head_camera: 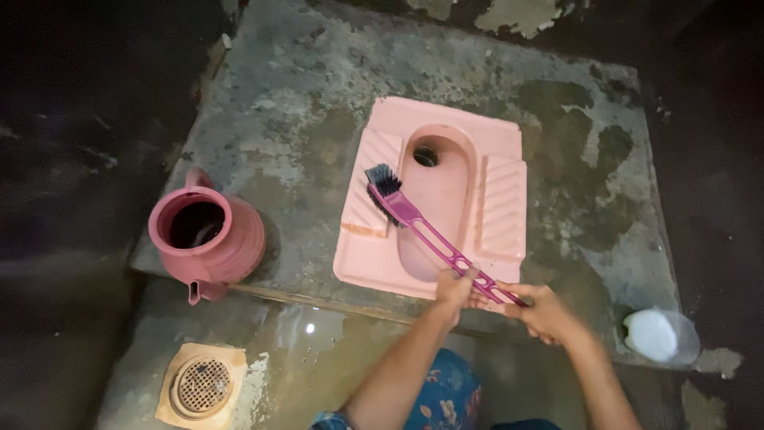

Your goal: The person scrubs a pink squat toilet with a long-handled brush, focusing on the bowl and footrests. They pour a white cleaning powder into the bowl and continue scrubbing the interior surfaces.

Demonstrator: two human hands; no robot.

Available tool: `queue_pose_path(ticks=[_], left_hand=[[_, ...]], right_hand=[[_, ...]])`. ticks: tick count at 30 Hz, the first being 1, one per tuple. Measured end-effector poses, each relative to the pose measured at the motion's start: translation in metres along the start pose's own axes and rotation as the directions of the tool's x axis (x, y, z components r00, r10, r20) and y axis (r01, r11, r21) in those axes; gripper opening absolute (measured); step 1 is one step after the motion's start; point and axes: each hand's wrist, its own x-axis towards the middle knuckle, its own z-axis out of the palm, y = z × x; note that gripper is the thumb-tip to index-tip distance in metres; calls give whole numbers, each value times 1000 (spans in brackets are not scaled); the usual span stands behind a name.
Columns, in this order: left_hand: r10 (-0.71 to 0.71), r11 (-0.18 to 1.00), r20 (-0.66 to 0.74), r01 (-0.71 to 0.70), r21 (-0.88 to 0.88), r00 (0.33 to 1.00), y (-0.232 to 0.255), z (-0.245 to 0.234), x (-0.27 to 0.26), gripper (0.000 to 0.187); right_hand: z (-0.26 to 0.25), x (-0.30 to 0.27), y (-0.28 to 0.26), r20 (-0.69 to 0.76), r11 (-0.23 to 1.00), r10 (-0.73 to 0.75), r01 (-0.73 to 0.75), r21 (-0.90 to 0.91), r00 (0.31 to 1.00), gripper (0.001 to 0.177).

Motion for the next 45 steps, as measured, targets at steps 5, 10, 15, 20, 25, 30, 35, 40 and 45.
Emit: queue_pose_path(ticks=[5,10,15,20,25,30,35,40,45], left_hand=[[34,989,-118,-17,148,992,38,-50,6,30],[21,995,-70,-14,97,997,51,-80,15,37],[-65,992,-64,72,100,996,2,-27,1,22],[-52,996,55,48,75,997,-36,-3,-9,45],[21,978,-57,-8,209,998,-6,-58,33,28],[-24,976,-45,33,215,999,36,-84,53,42],[-66,991,-111,78,105,992,2,-11,3,27],[-43,999,-11,43,29,999,-23,35,-21,43],[-4,999,-133,9,36,991,-12,-8,3,26]], right_hand=[[31,7,-51,-61,981,-49,36,-188,997,51],[49,3,-72,-38,981,-136,129,-143,990,51],[20,-11,-11,-29,997,-25,23,-80,999,56],[8,-7,34,40,997,-8,5,74,999,54],[42,19,-10,-56,972,-226,222,-72,972,54],[45,33,-57,11,989,-87,88,-122,996,54],[2,2,-4,57,999,-34,33,20,998,58],[-31,-14,30,109,993,110,-113,23,988,57],[-6,-8,-11,130,997,-45,37,65,990,59]])
